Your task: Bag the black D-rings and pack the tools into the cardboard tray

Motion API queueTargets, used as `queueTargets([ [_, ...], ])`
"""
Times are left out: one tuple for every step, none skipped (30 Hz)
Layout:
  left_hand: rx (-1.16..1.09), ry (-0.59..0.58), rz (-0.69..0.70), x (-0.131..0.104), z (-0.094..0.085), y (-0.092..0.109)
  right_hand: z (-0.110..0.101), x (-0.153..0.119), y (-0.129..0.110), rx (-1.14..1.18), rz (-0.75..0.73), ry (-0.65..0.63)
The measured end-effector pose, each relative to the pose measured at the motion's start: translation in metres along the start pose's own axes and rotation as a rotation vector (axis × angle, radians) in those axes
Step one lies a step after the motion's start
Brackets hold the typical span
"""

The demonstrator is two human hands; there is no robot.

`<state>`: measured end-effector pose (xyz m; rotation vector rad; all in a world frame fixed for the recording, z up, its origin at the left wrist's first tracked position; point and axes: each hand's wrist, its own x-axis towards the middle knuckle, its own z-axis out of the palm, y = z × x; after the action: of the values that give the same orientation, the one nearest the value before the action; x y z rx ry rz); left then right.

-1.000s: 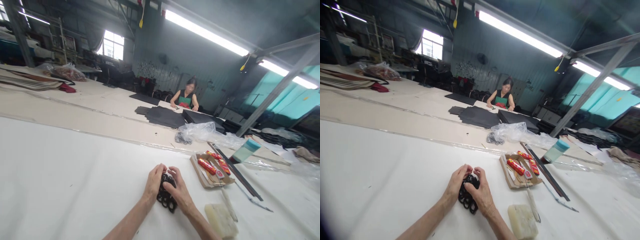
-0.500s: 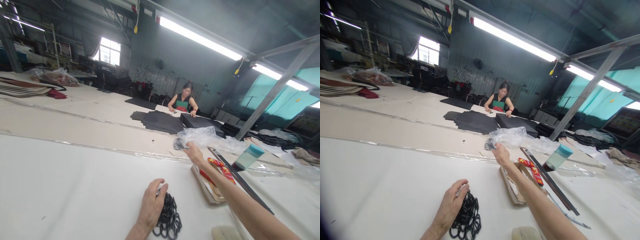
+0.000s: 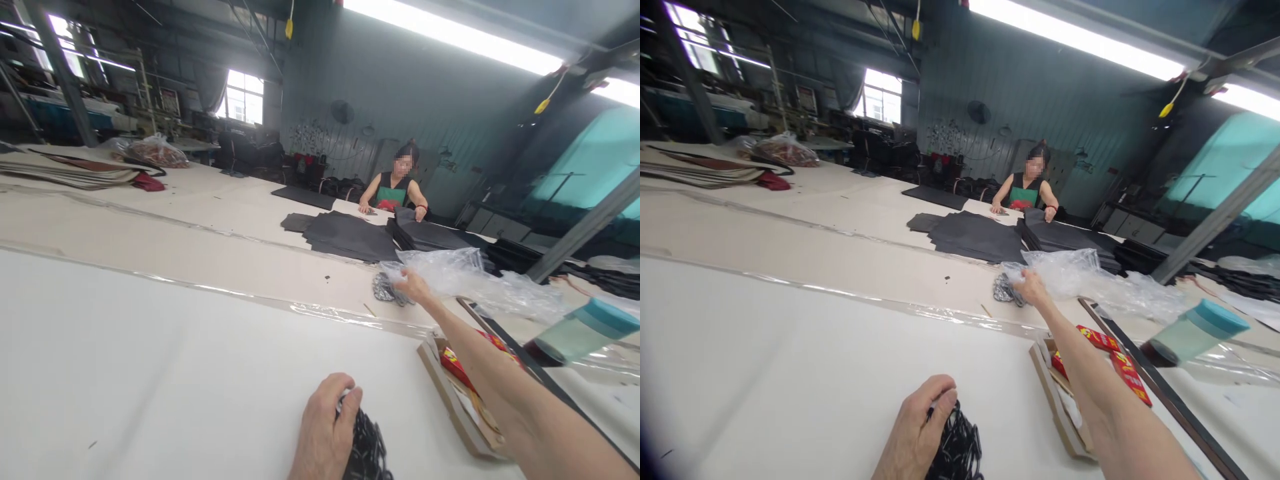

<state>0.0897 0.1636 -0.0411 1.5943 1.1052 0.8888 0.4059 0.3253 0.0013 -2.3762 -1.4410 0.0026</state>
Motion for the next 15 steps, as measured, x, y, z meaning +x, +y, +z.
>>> queueTargets([
  [0.006,-0.018,-0.001,0.000,0.000,0.001,-0.003,0.001,-0.001,0.001,0.004,-0.007],
  [0.010,-0.034,-0.001,0.000,-0.001,0.002,-0.008,0.002,-0.004,0.001,0.010,0.001],
  [0.014,-0.041,0.000,0.000,-0.002,0.004,-0.015,0.004,-0.007,0.003,0.016,0.018],
  [0.017,-0.042,0.002,-0.001,-0.002,0.005,-0.023,0.005,-0.011,0.006,0.020,0.041],
  [0.020,-0.039,0.006,-0.001,-0.003,0.007,-0.032,0.006,-0.017,0.011,0.019,0.065],
  [0.022,-0.039,0.010,-0.001,-0.004,0.008,-0.041,0.006,-0.022,0.018,0.012,0.086],
  [0.025,-0.039,0.012,-0.002,-0.004,0.009,-0.050,0.006,-0.029,0.027,-0.002,0.103],
  [0.027,-0.039,0.011,-0.002,-0.005,0.010,-0.059,0.005,-0.036,0.037,-0.020,0.116],
  [0.029,-0.038,0.009,-0.002,-0.005,0.010,-0.067,0.004,-0.043,0.050,-0.039,0.126],
  [0.028,-0.036,0.008,-0.002,-0.006,0.011,-0.074,0.001,-0.050,0.065,-0.059,0.135],
  [0.026,-0.033,0.009,-0.002,-0.006,0.011,-0.082,-0.002,-0.057,0.083,-0.079,0.145],
  [0.023,-0.029,0.012,-0.002,-0.007,0.011,-0.088,-0.006,-0.064,0.104,-0.097,0.156],
  [0.019,-0.024,0.018,-0.002,-0.008,0.011,-0.095,-0.010,-0.070,0.129,-0.116,0.166],
  [0.010,-0.017,0.023,-0.001,-0.010,0.010,-0.101,-0.015,-0.077,0.156,-0.137,0.175],
  [-0.004,-0.003,0.031,0.000,-0.011,0.010,-0.108,-0.020,-0.084,0.186,-0.160,0.181],
])
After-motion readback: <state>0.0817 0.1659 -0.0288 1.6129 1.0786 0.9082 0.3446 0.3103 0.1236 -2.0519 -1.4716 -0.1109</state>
